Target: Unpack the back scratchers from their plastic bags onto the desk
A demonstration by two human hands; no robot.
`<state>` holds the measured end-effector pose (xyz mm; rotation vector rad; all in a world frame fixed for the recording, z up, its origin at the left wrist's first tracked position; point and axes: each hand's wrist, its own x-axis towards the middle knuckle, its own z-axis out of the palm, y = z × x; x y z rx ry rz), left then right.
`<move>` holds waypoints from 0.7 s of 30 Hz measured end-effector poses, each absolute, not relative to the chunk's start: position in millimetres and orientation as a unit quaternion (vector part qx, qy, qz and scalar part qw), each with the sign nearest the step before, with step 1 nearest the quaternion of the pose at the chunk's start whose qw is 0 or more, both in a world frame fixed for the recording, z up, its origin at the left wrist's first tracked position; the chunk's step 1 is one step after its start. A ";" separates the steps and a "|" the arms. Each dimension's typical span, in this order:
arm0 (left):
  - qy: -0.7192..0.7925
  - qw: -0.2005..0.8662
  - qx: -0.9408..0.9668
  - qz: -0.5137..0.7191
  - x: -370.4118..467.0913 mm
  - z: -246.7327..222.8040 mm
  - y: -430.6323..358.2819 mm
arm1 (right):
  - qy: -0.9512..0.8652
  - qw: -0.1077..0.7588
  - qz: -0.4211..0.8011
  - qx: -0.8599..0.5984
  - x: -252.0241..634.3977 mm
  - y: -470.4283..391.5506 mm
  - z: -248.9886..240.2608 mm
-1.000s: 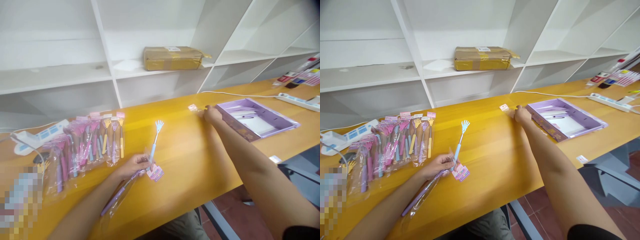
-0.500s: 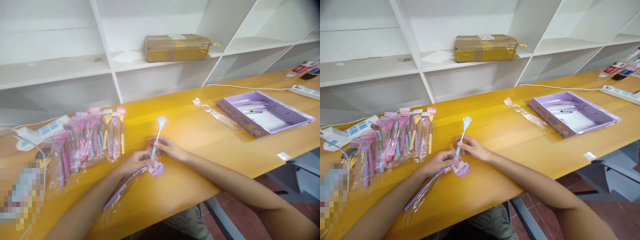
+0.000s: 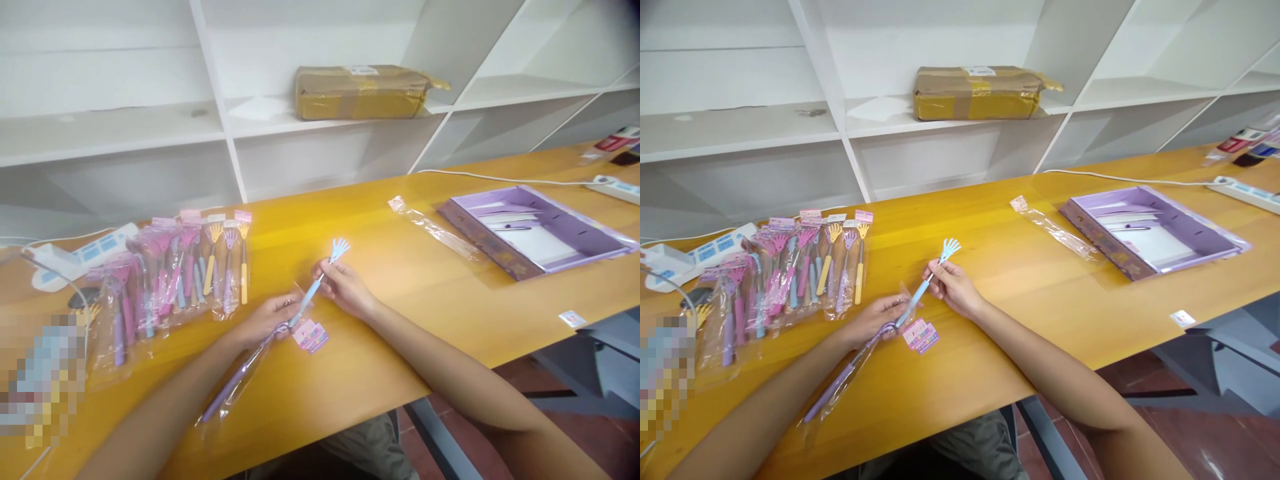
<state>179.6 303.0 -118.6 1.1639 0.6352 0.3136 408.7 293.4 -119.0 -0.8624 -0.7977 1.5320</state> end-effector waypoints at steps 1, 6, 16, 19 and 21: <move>0.293 0.774 0.543 0.139 179.5 -118.6 302.7 | -0.343 0.558 0.662 -0.364 407.2 290.7 -117.8; 0.296 0.750 0.580 0.113 179.6 -120.3 302.3 | -0.330 0.557 0.689 -0.325 401.1 282.1 -111.5; 0.300 0.714 0.622 0.118 183.0 -112.9 306.5 | -0.291 0.617 0.654 -0.327 406.1 282.5 -99.7; 0.296 0.716 0.623 0.113 183.6 -112.3 307.0 | -0.291 0.624 0.650 -0.322 409.2 283.5 -95.0; 0.294 0.717 0.621 0.116 183.7 -111.6 307.0 | -0.295 0.626 0.646 -0.323 411.5 284.2 -92.6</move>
